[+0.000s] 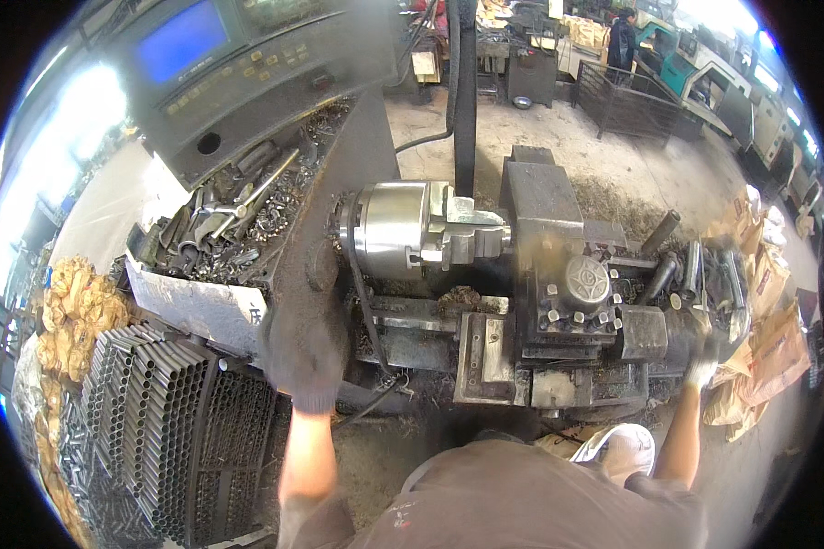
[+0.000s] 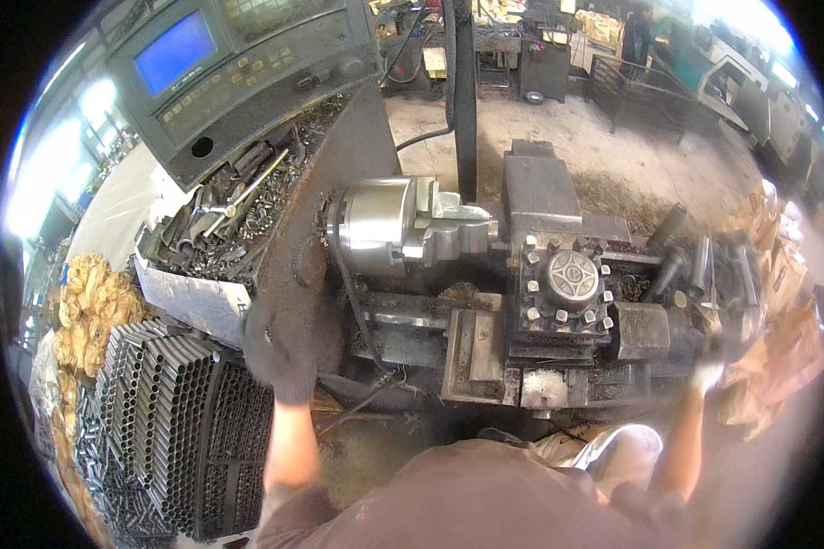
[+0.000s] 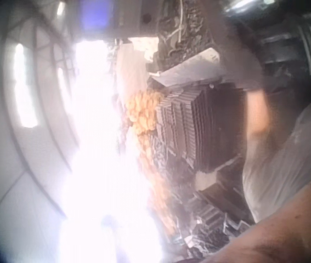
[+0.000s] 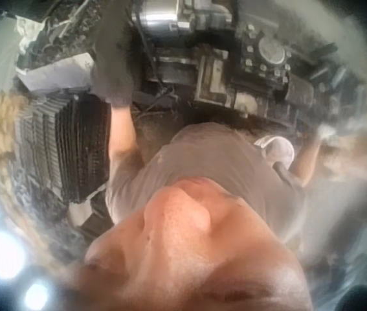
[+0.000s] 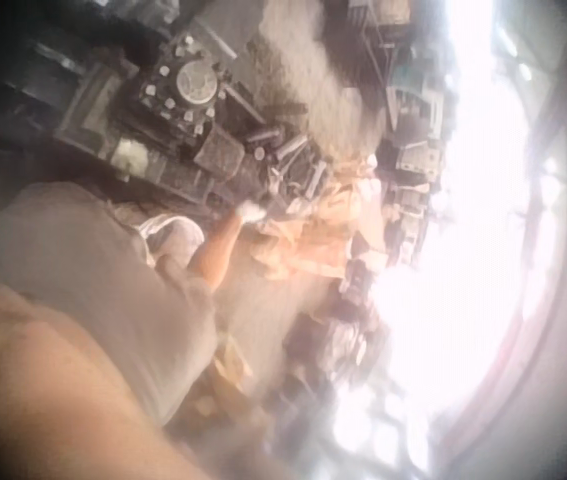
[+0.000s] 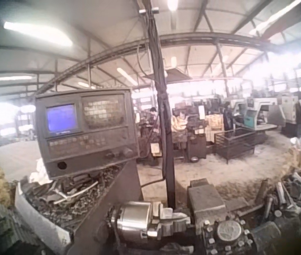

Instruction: The person repeatedly loads metal tubes into a lathe chuck, secures them, and removes them after machining. They then place the processed tubes into a sack and carry the sack to a pile of other sacks. The person wears gloves and works in a metal fabrication workshop.

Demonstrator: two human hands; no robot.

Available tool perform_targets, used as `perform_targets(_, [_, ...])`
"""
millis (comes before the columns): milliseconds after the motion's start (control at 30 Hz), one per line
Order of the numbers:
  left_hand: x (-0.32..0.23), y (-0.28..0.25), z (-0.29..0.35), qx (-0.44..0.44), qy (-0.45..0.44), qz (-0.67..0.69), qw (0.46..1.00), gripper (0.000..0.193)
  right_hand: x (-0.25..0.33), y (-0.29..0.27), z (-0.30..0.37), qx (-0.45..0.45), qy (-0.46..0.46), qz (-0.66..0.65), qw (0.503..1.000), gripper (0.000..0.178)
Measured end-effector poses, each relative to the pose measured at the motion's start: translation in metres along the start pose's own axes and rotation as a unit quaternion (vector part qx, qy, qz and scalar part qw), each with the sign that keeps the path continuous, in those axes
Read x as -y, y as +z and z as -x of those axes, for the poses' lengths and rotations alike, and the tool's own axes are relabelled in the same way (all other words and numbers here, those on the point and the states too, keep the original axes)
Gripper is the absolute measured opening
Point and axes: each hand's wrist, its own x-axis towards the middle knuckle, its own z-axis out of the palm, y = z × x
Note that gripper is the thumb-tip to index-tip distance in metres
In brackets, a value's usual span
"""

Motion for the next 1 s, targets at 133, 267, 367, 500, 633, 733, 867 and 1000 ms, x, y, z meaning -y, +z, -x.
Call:
perform_targets(133, [-0.034,0.090,-0.152,0.134,-0.017,-0.101,0.986,0.064,-0.153,0.022,0.185,0.260,-0.096,0.300,0.913,0.025])
perform_targets(267, [-0.040,0.163,-0.245,0.229,-0.087,-0.211,0.946,0.080,-0.164,0.043,0.321,0.641,-0.334,0.247,0.645,0.034])
perform_targets(367, [-0.032,0.190,-0.274,0.255,-0.064,-0.214,0.941,0.083,-0.129,0.056,0.370,0.705,-0.545,0.191,0.413,0.042])
perform_targets(500, [-0.048,0.175,-0.245,0.208,-0.029,-0.188,0.959,0.076,-0.098,0.068,0.389,0.709,-0.477,0.097,0.510,0.023])
perform_targets(633, [-0.073,0.100,-0.114,0.220,0.065,-0.037,0.973,0.042,-0.089,0.114,0.329,0.721,-0.483,0.141,0.475,0.019])
perform_targets(733, [-0.077,0.032,0.040,0.410,-0.081,-0.023,0.908,0.040,-0.048,0.185,0.251,0.699,-0.519,0.155,0.467,0.019])
perform_targets(867, [-0.062,-0.116,0.254,0.403,-0.528,-0.029,0.747,0.043,0.091,0.280,0.195,0.644,-0.603,0.150,0.447,0.019])
perform_targets(1000, [-0.136,-0.317,0.447,0.210,-0.800,-0.135,0.546,0.047,0.257,0.299,0.236,0.592,-0.692,0.123,0.395,0.020])
